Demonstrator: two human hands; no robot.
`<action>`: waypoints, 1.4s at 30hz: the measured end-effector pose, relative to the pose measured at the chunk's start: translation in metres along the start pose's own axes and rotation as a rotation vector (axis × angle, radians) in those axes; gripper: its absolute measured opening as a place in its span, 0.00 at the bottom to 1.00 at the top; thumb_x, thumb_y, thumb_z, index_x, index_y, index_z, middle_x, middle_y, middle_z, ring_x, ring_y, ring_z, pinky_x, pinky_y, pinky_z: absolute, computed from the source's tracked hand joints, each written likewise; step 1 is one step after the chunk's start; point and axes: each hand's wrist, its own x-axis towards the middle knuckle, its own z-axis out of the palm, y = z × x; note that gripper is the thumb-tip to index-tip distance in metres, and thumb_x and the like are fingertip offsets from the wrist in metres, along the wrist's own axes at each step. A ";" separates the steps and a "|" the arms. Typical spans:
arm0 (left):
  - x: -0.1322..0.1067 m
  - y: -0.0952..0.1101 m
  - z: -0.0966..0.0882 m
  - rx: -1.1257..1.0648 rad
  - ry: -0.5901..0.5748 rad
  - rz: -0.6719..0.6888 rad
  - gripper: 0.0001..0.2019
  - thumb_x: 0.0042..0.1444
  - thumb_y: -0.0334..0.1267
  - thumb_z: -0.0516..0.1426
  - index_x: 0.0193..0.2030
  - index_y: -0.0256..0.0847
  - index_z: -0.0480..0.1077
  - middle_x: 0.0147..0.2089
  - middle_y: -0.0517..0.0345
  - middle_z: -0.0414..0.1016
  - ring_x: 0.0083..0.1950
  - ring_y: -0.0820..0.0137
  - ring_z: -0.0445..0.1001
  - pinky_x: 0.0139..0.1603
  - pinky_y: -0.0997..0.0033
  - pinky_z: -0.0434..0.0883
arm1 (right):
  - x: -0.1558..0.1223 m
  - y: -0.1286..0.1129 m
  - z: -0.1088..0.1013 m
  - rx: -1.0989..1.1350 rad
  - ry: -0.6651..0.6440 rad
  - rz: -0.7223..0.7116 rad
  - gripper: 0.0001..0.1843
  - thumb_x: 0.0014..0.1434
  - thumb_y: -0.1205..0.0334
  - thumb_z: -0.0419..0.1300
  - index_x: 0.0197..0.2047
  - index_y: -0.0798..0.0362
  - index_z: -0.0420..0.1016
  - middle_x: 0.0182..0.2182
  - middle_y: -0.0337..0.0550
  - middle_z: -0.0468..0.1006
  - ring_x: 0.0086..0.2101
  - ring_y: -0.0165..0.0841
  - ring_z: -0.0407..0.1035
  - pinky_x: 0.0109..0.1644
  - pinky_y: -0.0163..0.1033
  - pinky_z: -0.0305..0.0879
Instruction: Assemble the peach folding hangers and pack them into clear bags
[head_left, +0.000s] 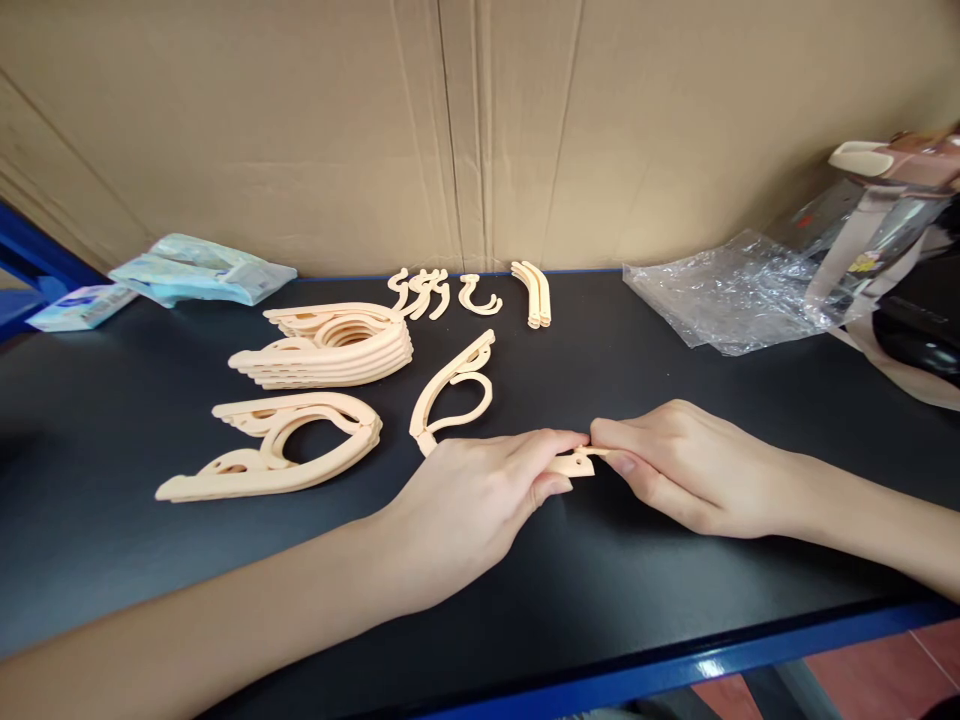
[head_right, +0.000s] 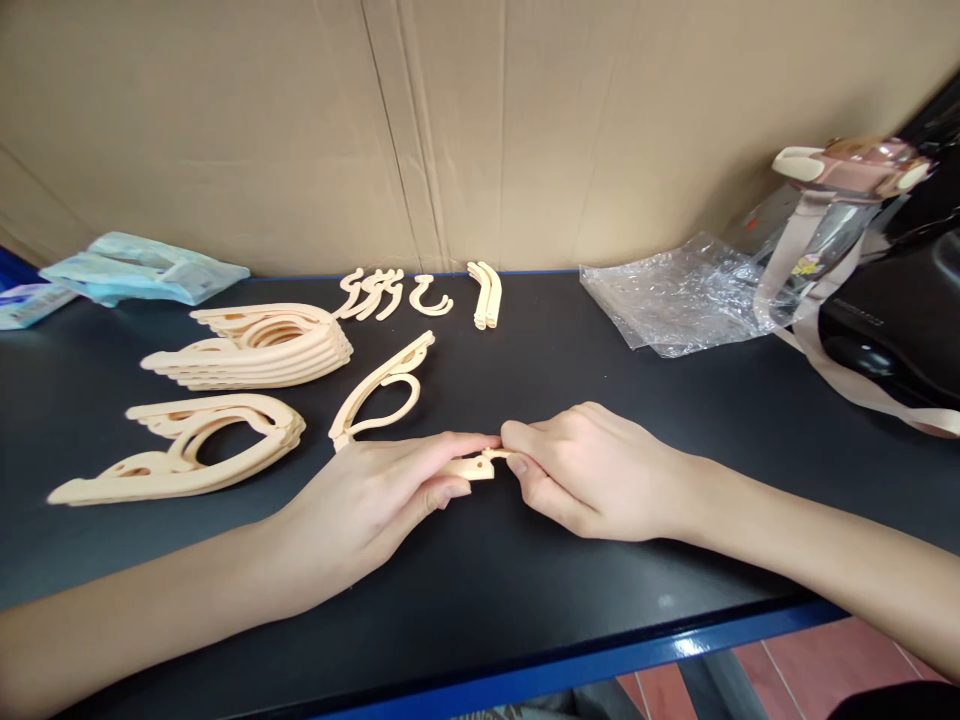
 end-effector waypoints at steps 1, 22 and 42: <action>0.000 0.000 0.000 -0.001 0.002 -0.004 0.13 0.71 0.34 0.48 0.60 0.40 0.63 0.52 0.61 0.80 0.47 0.69 0.79 0.41 0.71 0.71 | 0.000 0.000 0.000 0.010 0.006 0.004 0.11 0.68 0.63 0.41 0.32 0.49 0.54 0.23 0.34 0.63 0.20 0.29 0.55 0.27 0.36 0.50; -0.002 0.002 0.001 -0.016 -0.025 0.010 0.11 0.72 0.35 0.46 0.54 0.40 0.66 0.48 0.58 0.80 0.44 0.68 0.80 0.43 0.70 0.73 | -0.001 -0.001 0.010 -0.352 0.154 -0.230 0.12 0.64 0.70 0.42 0.32 0.51 0.61 0.23 0.37 0.68 0.21 0.29 0.57 0.25 0.37 0.50; -0.003 0.001 0.000 -0.003 0.004 0.050 0.12 0.71 0.33 0.45 0.51 0.39 0.68 0.41 0.58 0.79 0.39 0.69 0.78 0.38 0.71 0.70 | -0.002 -0.006 0.011 -0.504 0.235 -0.261 0.14 0.64 0.71 0.43 0.30 0.51 0.63 0.21 0.37 0.66 0.20 0.30 0.58 0.24 0.38 0.49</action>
